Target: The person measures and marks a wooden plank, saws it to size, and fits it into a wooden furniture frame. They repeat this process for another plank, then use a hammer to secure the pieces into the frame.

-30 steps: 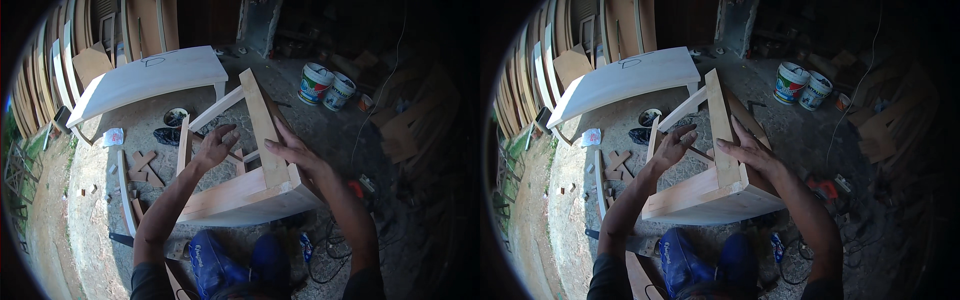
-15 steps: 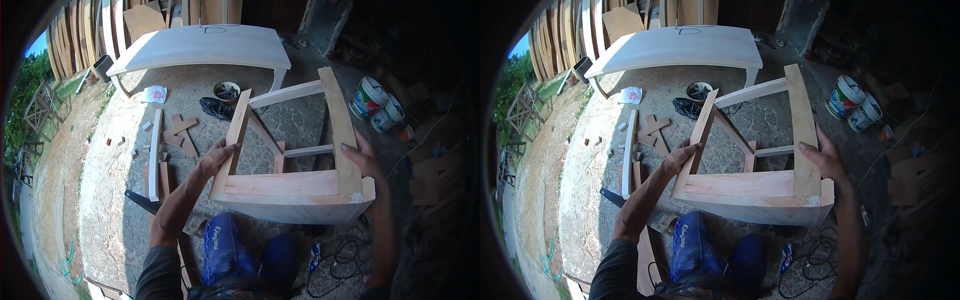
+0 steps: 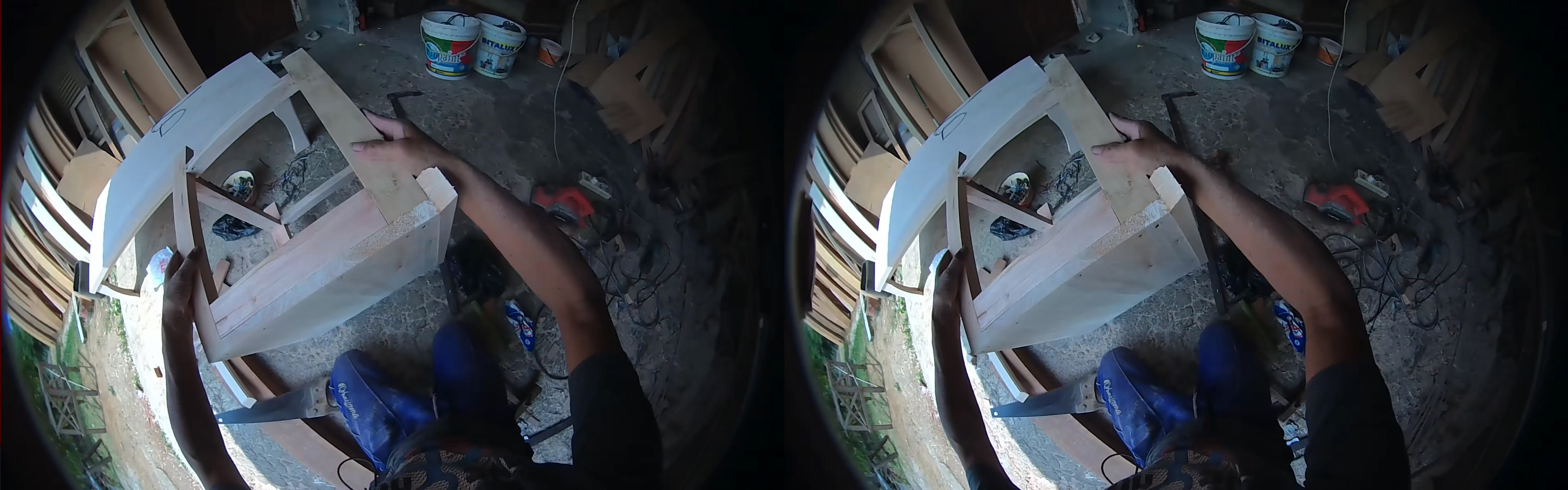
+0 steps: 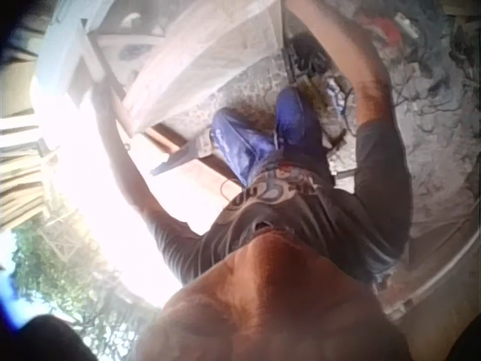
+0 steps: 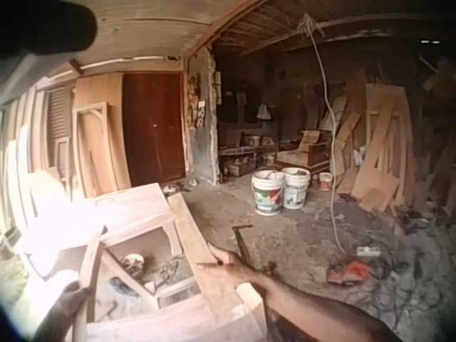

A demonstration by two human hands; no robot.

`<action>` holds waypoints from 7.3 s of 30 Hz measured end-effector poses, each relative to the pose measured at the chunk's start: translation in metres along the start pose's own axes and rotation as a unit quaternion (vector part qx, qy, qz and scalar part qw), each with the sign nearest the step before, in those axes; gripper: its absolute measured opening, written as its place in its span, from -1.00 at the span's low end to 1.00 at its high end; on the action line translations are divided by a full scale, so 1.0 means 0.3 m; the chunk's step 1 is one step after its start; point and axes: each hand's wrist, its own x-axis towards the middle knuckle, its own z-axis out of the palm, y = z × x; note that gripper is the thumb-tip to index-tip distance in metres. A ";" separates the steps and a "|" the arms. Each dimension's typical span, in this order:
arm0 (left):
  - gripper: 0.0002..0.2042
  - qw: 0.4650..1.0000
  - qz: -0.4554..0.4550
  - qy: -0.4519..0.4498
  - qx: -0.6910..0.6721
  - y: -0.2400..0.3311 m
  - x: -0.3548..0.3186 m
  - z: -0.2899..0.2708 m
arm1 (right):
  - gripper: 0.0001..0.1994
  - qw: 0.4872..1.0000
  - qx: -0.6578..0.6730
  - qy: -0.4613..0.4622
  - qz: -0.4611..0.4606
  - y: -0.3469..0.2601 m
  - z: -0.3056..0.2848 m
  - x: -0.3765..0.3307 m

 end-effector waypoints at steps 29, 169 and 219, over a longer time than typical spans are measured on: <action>-0.56 0.998 -0.035 -0.003 0.053 -0.141 0.009 0.176 | -0.27 0.997 0.073 0.023 0.026 0.372 -0.072 -0.088; -0.27 0.812 -0.057 -0.474 -0.336 -0.163 -1.042 1.004 | -0.42 0.747 -0.641 -0.050 -0.168 -0.037 0.150 -1.427; -0.63 0.937 0.194 -0.266 0.115 0.011 -1.002 0.918 | -0.71 0.973 0.115 0.196 0.026 0.174 0.475 -1.344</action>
